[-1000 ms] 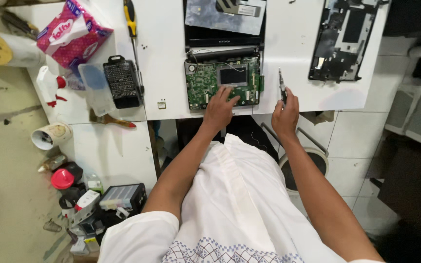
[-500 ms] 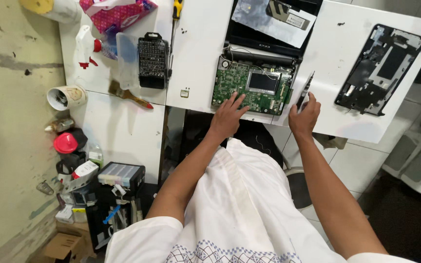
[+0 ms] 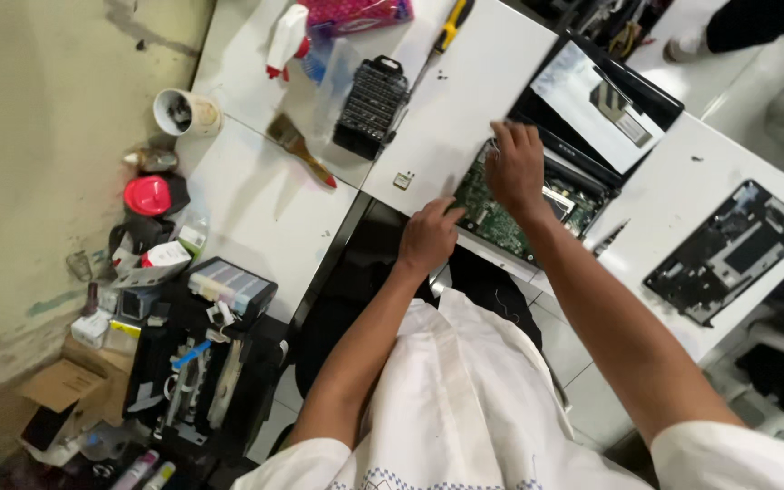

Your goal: The person uses a screwdriver to remove screws from a circuit board placed on a workbench. They then use their fingers to disconnect a small wire from the board. The person continues to remove additional screws from the board.

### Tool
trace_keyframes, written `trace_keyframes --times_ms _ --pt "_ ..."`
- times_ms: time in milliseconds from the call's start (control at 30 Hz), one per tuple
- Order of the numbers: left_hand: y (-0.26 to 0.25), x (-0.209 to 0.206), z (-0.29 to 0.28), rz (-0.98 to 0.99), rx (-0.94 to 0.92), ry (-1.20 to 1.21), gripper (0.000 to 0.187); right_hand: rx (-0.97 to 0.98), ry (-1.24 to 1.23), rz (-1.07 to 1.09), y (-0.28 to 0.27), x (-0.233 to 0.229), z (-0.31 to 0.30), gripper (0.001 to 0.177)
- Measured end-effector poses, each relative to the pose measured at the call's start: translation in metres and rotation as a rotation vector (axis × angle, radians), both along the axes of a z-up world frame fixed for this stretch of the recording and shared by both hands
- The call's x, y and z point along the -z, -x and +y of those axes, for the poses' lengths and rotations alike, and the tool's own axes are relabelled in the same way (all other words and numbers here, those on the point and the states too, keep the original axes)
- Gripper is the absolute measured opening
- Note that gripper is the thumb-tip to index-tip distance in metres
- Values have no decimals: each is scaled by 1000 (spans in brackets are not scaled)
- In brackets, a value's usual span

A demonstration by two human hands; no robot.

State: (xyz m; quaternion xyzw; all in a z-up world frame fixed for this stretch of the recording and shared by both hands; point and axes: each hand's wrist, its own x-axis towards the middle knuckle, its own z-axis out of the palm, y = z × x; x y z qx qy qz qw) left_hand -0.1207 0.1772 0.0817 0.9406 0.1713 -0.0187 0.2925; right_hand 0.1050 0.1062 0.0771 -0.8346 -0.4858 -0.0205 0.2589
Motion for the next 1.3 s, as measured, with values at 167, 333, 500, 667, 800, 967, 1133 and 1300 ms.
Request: trace_keyframes --times_ms 167,333,500,667,800,967,1133,1300 --pt "20 -1 -38 -32 -60 73 45 -206 243 -151 -64 -16 138 54" --pt "30 -2 -54 42 -20 77 42 -336 427 -508 -105 1 204 52" --pt "36 0 -53 113 -30 106 48 -329 699 -540 -123 15 215 24" --pt "35 -2 -56 104 -30 57 49 -409 445 -637 -134 -10 202 16" --pt "34 16 -59 212 8 99 43 -410 318 -768 -153 -39 176 7" --pt "14 12 -44 72 50 -107 27 -347 214 -414 -131 -128 72 18" --pt "-41 20 -52 2 190 -115 23 67 283 515 -39 -152 -119 36" --pt "-87 14 -87 -211 546 -58 50 746 245 697 82 -159 -275 29"
